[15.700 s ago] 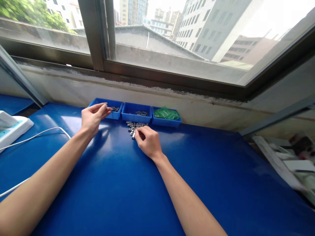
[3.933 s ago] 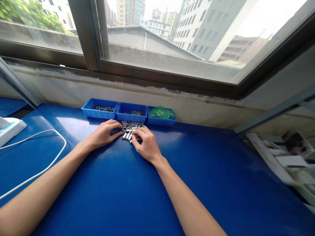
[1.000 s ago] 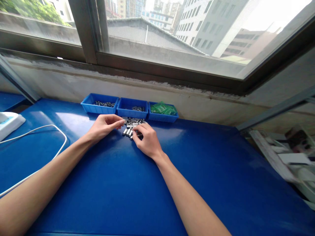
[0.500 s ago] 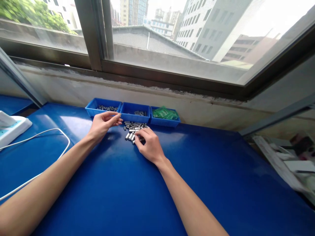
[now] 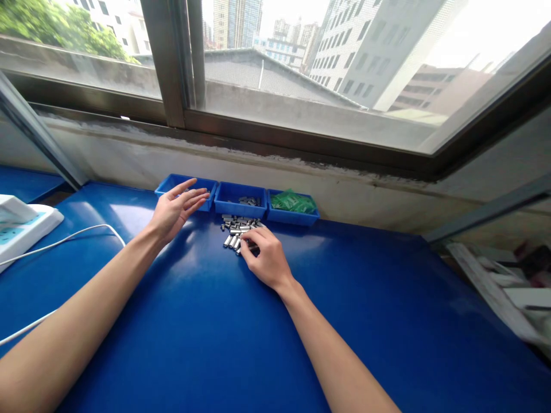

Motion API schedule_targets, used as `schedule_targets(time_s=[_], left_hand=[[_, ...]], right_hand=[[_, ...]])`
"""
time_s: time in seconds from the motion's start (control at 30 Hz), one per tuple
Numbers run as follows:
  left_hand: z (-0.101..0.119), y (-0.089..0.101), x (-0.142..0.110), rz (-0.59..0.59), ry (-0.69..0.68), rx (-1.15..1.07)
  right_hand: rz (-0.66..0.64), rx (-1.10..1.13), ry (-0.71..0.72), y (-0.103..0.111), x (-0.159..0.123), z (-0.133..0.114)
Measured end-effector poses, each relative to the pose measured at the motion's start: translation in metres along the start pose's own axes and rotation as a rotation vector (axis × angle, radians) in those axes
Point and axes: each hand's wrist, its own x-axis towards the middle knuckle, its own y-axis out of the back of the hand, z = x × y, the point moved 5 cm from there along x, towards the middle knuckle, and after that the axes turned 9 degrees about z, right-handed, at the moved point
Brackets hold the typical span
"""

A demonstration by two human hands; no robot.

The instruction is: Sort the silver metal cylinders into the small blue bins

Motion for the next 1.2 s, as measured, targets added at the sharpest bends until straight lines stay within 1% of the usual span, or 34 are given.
schedule_targets(time_s=[0.07,0.13,0.23,0.3,0.37,0.43,0.57,0.7,0.8,0.87,0.93,1.0,1.07,1.13,1.2], left_hand=[[-0.006,-0.004,-0.005,-0.092,-0.003,0.138],[-0.011,-0.008,-0.01,-0.162,-0.071,0.353],[-0.013,-0.014,-0.019,-0.238,-0.312,0.662],[-0.013,-0.019,-0.026,-0.312,-0.47,0.822],[-0.015,-0.023,-0.032,-0.405,-0.58,0.934],[-0.016,-0.026,-0.036,-0.484,-0.648,1.009],[-0.019,-0.027,-0.039,-0.548,-0.711,1.086],[-0.023,-0.025,-0.037,-0.571,-0.707,1.101],[-0.023,-0.025,-0.036,-0.569,-0.695,1.071],[-0.02,-0.025,-0.036,-0.544,-0.67,1.025],[-0.017,-0.026,-0.036,-0.481,-0.619,0.949],[-0.014,-0.026,-0.035,-0.395,-0.511,0.826],[-0.014,-0.025,-0.034,-0.325,-0.342,0.668],[-0.015,-0.025,-0.035,-0.278,-0.192,0.529],[-0.015,-0.025,-0.036,-0.257,-0.114,0.447]], right_hand=[[-0.002,0.0,-0.003,0.0,0.0,0.0],[0.0,0.002,-0.005,0.0,0.0,0.001],[0.002,0.006,-0.005,0.0,-0.001,0.001],[0.001,0.007,0.0,0.0,-0.001,0.002],[0.0,0.006,0.005,0.0,-0.001,0.002],[0.003,0.001,0.009,0.001,-0.001,0.001],[0.008,-0.005,0.014,0.001,-0.001,0.001],[-0.003,-0.006,0.012,0.001,-0.001,0.001],[-0.006,-0.009,0.007,0.0,-0.001,0.001],[-0.001,-0.007,0.006,0.0,0.0,0.001],[0.001,-0.003,0.011,0.0,-0.001,0.0],[-0.001,0.002,0.015,0.0,-0.001,0.0],[0.002,0.006,0.017,0.0,-0.001,0.001],[0.004,0.008,0.017,0.0,-0.001,0.002],[0.007,0.01,0.019,0.0,-0.001,0.002]])
